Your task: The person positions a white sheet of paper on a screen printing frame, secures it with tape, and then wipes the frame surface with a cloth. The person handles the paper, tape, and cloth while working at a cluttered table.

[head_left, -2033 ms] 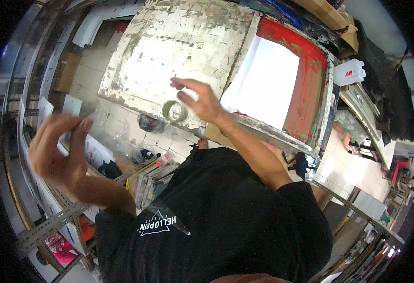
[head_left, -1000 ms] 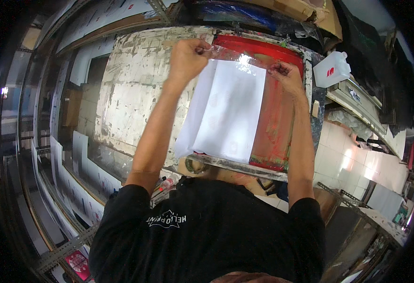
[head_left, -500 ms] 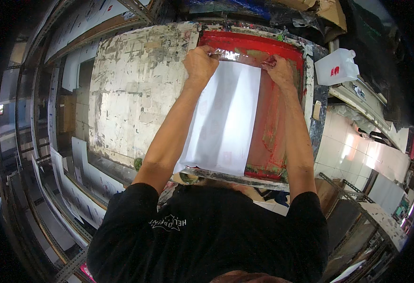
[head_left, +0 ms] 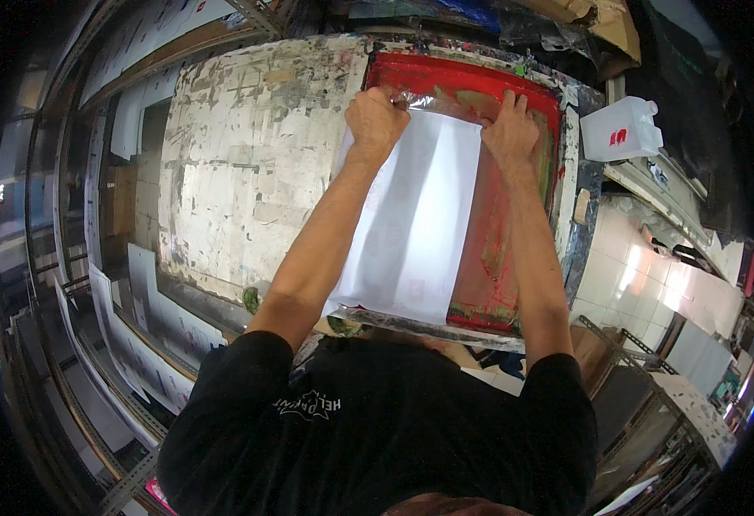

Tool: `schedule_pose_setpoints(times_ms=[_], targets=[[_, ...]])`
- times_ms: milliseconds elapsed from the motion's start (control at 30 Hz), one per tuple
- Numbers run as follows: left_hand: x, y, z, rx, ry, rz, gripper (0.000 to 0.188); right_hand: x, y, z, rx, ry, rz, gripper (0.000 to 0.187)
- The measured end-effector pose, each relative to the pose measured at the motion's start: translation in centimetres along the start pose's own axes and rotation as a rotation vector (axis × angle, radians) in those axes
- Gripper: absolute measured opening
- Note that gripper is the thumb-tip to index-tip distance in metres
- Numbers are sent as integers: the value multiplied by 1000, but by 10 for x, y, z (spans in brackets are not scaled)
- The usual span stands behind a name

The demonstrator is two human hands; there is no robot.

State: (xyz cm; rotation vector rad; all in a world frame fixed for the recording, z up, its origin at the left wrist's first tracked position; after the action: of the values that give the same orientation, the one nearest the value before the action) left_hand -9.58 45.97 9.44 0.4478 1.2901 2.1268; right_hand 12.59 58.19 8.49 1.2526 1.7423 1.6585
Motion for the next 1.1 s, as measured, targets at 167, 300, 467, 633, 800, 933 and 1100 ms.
schedule_pose_setpoints(times_ms=[167,300,467,633,800,933,1100], targets=[[-1,2,1,3,-9,25,18,-23,-8,-32,164,181,128,36],[-1,8,9,21,-32,20,17,-47,-27,-60,252,270,13,27],[-1,12,15,-1,-84,73,19,-65,-38,-91,185,306,-18,36],[0,11,16,43,-97,94,19,-66,-59,-112,82,230,-111,44],[1,12,14,4,-92,82,20,-73,-64,-142,160,168,-178,59],[1,13,13,-4,-113,88,20,-78,-79,-165,80,208,-277,78],[1,10,9,-25,-104,91,18,-81,-94,-179,-39,197,-360,83]])
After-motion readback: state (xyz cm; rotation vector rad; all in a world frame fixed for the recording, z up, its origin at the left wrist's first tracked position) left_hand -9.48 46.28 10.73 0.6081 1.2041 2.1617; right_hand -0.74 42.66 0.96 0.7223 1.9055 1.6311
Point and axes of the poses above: each hand's wrist, its own x-axis towards the middle knuckle, its own y-axis out of the back of the hand, z = x × y, the point moved 10 cm from there along x, towards the middle knuckle, and after that the axes turned 8 degrees about y, right-handed, at the moved point
